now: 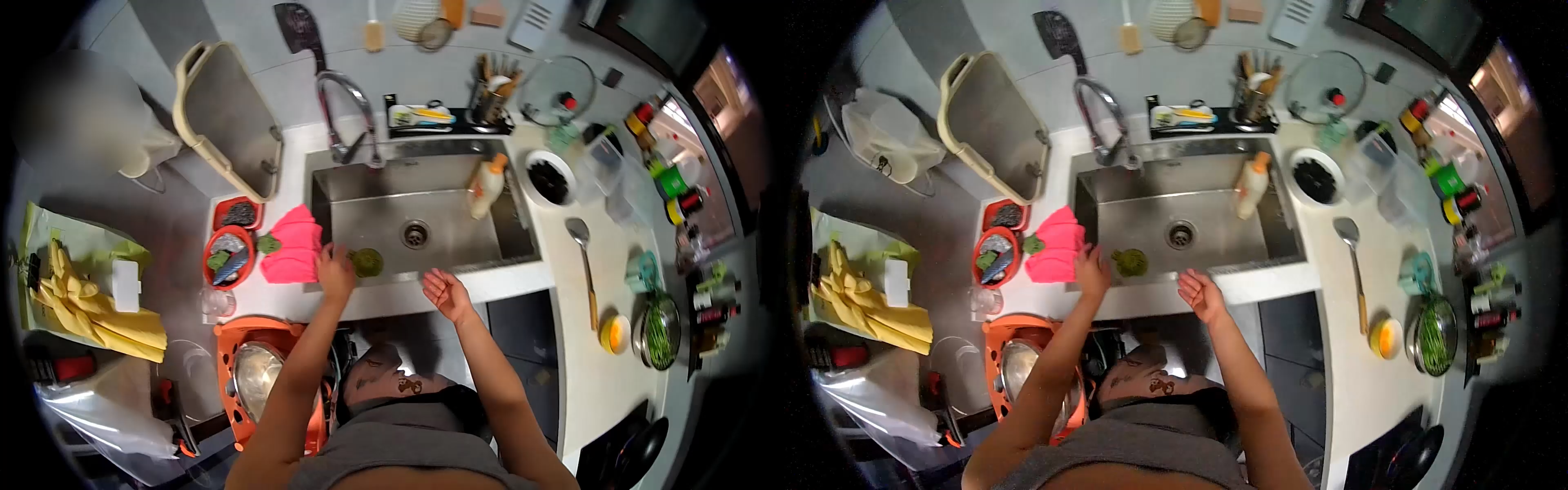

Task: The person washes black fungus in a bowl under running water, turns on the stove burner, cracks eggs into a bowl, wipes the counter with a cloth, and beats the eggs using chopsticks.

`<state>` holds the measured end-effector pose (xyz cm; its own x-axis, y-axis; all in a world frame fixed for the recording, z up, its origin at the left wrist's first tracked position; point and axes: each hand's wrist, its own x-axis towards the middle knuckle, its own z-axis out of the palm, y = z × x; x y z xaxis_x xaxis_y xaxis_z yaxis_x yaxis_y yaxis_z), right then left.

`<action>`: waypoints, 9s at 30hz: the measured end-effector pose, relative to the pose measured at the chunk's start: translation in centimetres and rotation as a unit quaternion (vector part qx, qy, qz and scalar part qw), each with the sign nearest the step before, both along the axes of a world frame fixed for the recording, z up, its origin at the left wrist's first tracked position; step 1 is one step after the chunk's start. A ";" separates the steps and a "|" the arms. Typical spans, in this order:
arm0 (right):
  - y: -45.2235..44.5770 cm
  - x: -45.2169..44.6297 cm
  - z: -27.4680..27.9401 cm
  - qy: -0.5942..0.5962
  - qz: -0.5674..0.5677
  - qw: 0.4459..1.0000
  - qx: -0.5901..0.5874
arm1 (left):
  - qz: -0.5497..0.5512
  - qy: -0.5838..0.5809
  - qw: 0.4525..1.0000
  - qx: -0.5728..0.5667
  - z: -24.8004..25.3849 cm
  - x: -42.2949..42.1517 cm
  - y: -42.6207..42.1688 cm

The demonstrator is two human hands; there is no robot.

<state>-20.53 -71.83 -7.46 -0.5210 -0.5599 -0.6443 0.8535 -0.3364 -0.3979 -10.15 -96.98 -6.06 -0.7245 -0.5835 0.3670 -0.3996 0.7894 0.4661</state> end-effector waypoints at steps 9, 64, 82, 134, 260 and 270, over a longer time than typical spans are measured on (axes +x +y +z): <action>-14.4 -0.6 0.2 -0.012 0.153 0.988 0.010 | 0.101 -0.186 0.976 -0.044 -2.3 0.4 -11.6; 41.4 3.2 3.2 0.002 -0.473 0.864 0.169 | -0.532 -0.079 0.839 -0.082 -5.1 -28.9 47.0; 48.0 -1.5 1.3 0.037 -0.582 0.789 0.192 | -0.812 -0.105 0.561 -0.118 -4.2 -26.1 56.4; 57.3 18.9 2.5 0.012 -0.706 0.668 0.233 | -0.791 -0.051 0.603 -0.093 -3.5 -17.0 69.2; -19.0 -16.6 -6.6 -0.038 0.127 0.989 -0.068 | -0.255 0.037 0.823 0.506 6.1 -19.1 -7.3; -19.5 -15.2 -4.8 -0.011 0.132 0.980 -0.151 | -0.300 -0.008 0.823 0.481 3.5 -19.0 -10.2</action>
<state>-35.73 -91.36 -12.22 -0.3196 -0.8406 -0.4372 0.9341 -0.2019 -0.2946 -29.18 -107.21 -2.60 -0.9888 -0.1329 -0.0684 -0.0838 0.1143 0.9899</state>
